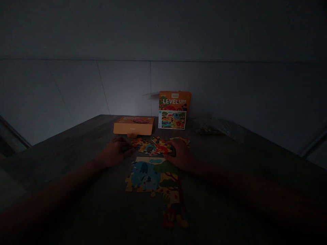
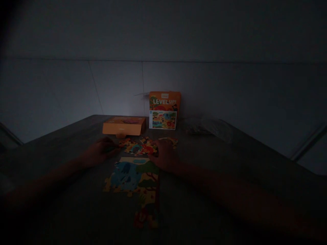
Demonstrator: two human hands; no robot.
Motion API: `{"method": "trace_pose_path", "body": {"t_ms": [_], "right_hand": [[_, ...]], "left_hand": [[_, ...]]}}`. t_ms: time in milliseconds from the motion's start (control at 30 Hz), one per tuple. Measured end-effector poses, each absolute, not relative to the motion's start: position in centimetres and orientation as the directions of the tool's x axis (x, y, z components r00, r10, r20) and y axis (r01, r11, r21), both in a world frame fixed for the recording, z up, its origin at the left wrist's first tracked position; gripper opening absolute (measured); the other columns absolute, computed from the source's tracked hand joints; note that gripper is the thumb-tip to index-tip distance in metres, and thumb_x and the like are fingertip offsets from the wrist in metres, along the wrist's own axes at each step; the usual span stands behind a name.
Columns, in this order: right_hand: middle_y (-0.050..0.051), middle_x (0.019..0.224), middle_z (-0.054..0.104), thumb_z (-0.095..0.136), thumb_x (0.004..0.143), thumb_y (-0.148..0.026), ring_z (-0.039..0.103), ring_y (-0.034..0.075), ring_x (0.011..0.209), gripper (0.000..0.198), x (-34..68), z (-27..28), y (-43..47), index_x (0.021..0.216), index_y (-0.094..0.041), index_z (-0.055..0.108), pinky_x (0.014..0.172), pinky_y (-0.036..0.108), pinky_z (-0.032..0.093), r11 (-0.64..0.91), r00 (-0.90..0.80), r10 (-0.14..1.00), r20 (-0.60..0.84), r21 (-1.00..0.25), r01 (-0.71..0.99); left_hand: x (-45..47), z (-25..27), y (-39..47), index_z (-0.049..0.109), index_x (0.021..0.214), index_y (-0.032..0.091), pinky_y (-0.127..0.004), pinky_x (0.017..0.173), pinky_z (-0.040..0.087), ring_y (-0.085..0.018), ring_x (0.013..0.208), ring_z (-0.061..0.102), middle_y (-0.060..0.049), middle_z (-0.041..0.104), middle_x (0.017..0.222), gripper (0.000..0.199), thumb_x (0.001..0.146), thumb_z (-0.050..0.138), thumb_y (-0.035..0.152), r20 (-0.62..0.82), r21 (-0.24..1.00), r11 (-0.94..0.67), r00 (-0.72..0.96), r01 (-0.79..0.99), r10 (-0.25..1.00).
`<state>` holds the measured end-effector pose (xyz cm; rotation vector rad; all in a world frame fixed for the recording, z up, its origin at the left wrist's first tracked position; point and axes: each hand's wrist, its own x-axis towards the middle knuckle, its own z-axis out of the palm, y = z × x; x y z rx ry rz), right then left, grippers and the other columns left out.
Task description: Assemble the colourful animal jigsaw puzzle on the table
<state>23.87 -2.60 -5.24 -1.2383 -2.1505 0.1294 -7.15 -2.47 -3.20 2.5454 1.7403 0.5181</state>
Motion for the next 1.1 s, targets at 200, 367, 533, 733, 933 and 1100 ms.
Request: {"method": "trace_pose_path", "body": {"t_ms": [200, 367, 533, 733, 933, 1100], "right_hand": [[0.013, 0.119, 0.063, 0.073, 0.075, -0.029, 0.056, 0.030, 0.113, 0.050, 23.7, -5.7, -2.5, 0.121, -0.017, 0.058, 0.099, 0.047, 0.043, 0.601, -0.346, 0.769, 0.538, -0.423, 0.678], [0.013, 0.119, 0.063, 0.072, 0.079, -0.033, 0.058, 0.028, 0.111, 0.051, 23.5, -5.5, -3.0, 0.125, -0.019, 0.054, 0.097, 0.045, 0.045, 0.746, -0.432, 0.634, 0.641, -0.358, 0.562], [0.013, 0.124, 0.062, 0.068, 0.085, -0.034, 0.054, 0.028, 0.117, 0.050, 23.3, -4.4, -4.1, 0.129, -0.019, 0.049, 0.100, 0.046, 0.043, 0.895, -0.579, 0.413, 0.702, -0.196, 0.401], [0.013, 0.124, 0.063, 0.066, 0.087, -0.037, 0.054, 0.028, 0.117, 0.048, 23.3, -4.3, -4.6, 0.129, -0.019, 0.049, 0.100, 0.046, 0.044, 0.926, -0.596, 0.344, 0.725, -0.156, 0.344], [0.012, 0.122, 0.064, 0.067, 0.086, -0.038, 0.055, 0.027, 0.115, 0.048, 23.2, -4.4, -4.6, 0.127, -0.019, 0.049, 0.099, 0.046, 0.044, 0.926, -0.597, 0.346, 0.724, -0.162, 0.340], [0.012, 0.122, 0.064, 0.066, 0.087, -0.041, 0.056, 0.026, 0.114, 0.047, 23.2, -4.3, -4.5, 0.125, -0.019, 0.051, 0.098, 0.045, 0.044, 0.930, -0.600, 0.341, 0.724, -0.168, 0.327]], "left_hand": [[-7.2, -3.2, -2.8, 0.073, 0.110, 0.022, -0.044, 0.095, 0.048, -0.030, 0.107, 0.060, -0.012, 0.064, 0.112, 0.041, 0.090, 0.050, 0.050, 0.337, 0.201, -0.460, 0.380, 0.865, 0.861], [-6.4, -2.7, -4.1, 0.063, 0.125, 0.023, -0.047, 0.098, 0.048, -0.029, 0.115, 0.056, -0.010, 0.063, 0.123, 0.041, 0.092, 0.056, 0.046, 0.485, 0.207, -0.595, 0.447, 0.776, 0.752], [-3.7, -2.2, -6.1, 0.061, 0.126, 0.023, -0.043, 0.095, 0.051, -0.027, 0.113, 0.056, -0.008, 0.066, 0.120, 0.036, 0.094, 0.059, 0.038, 0.539, 0.174, -0.739, 0.565, 0.651, 0.625], [-2.3, -1.9, -7.0, 0.067, 0.110, 0.022, -0.039, 0.089, 0.052, -0.023, 0.104, 0.059, -0.006, 0.071, 0.104, 0.018, 0.097, 0.055, 0.026, 0.589, 0.155, -0.822, 0.617, 0.548, 0.522], [-2.6, -2.2, -6.8, 0.067, 0.110, 0.021, -0.038, 0.089, 0.054, -0.024, 0.107, 0.058, -0.007, 0.070, 0.102, 0.018, 0.095, 0.058, 0.026, 0.646, 0.132, -0.810, 0.570, 0.571, 0.507], [-2.6, -2.4, -6.8, 0.068, 0.110, 0.021, -0.035, 0.086, 0.055, -0.022, 0.105, 0.059, -0.007, 0.070, 0.102, 0.018, 0.095, 0.058, 0.025, 0.639, 0.155, -0.796, 0.555, 0.585, 0.532]]}}
